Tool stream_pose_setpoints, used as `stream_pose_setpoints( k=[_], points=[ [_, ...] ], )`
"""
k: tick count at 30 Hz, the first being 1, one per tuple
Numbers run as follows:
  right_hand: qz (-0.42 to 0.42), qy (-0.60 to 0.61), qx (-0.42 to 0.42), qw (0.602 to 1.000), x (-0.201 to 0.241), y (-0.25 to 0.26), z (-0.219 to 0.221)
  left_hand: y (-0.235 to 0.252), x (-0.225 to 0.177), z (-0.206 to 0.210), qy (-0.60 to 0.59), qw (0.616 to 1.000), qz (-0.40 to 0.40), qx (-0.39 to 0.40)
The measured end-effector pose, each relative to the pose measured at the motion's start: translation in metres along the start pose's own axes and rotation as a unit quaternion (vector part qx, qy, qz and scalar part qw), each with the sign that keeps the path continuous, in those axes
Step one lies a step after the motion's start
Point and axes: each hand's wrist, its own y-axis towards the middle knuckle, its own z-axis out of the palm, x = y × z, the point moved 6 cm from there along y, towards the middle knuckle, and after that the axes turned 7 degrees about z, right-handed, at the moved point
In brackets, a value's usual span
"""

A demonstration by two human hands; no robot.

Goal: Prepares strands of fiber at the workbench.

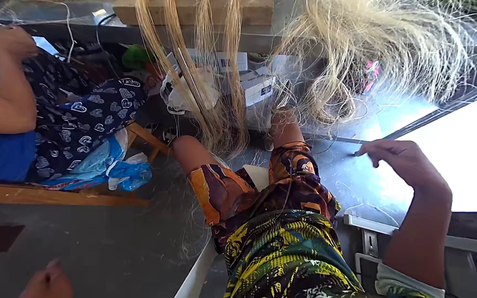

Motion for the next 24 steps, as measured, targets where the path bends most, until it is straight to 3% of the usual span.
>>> stream_pose_setpoints(
  k=[1, 2, 3, 5, 6, 9, 11, 14, 16, 20, 24],
  points=[
    [-0.027, 0.011, 0.065, 0.997, 0.014, -0.002, 0.019, 0.033, 0.033, 0.019, -0.038, 0.991, 0.115, -0.05],
    [-0.058, 0.012, 0.122, 0.991, 0.029, -0.002, 0.039, 0.075, 0.078, 0.042, -0.11, 0.925, 0.357, -0.068],
    [-0.089, 0.008, 0.17, 0.981, 0.043, 0.0, 0.06, 0.117, 0.107, 0.067, -0.137, 0.815, 0.558, -0.075],
    [-0.157, 0.002, 0.231, 0.96, 0.072, 0.005, 0.098, 0.131, 0.075, 0.103, -0.187, 0.794, 0.576, -0.049],
    [-0.188, -0.004, 0.246, 0.951, 0.086, 0.008, 0.113, 0.115, 0.037, 0.114, -0.196, 0.785, 0.588, -0.001],
    [-0.233, -0.03, 0.259, 0.937, 0.113, 0.018, 0.141, 0.049, -0.057, 0.134, -0.194, 0.708, 0.665, 0.14],
    [-0.243, -0.038, 0.247, 0.937, 0.122, 0.024, 0.146, 0.025, -0.087, 0.142, -0.194, 0.702, 0.664, 0.171],
    [-0.24, -0.056, 0.203, 0.948, 0.13, 0.028, 0.143, 0.016, -0.102, 0.154, -0.196, 0.756, 0.577, 0.239],
    [-0.24, -0.054, 0.18, 0.952, 0.132, 0.028, 0.139, 0.016, -0.104, 0.157, -0.239, 0.77, 0.537, 0.248],
    [-0.227, 0.041, 0.17, 0.958, 0.132, 0.027, 0.134, 0.024, -0.101, 0.155, -0.337, 0.75, 0.534, 0.196],
    [-0.197, 0.137, 0.113, 0.964, 0.128, 0.029, 0.129, 0.026, -0.101, 0.149, -0.356, 0.744, 0.534, 0.187]
  ],
)
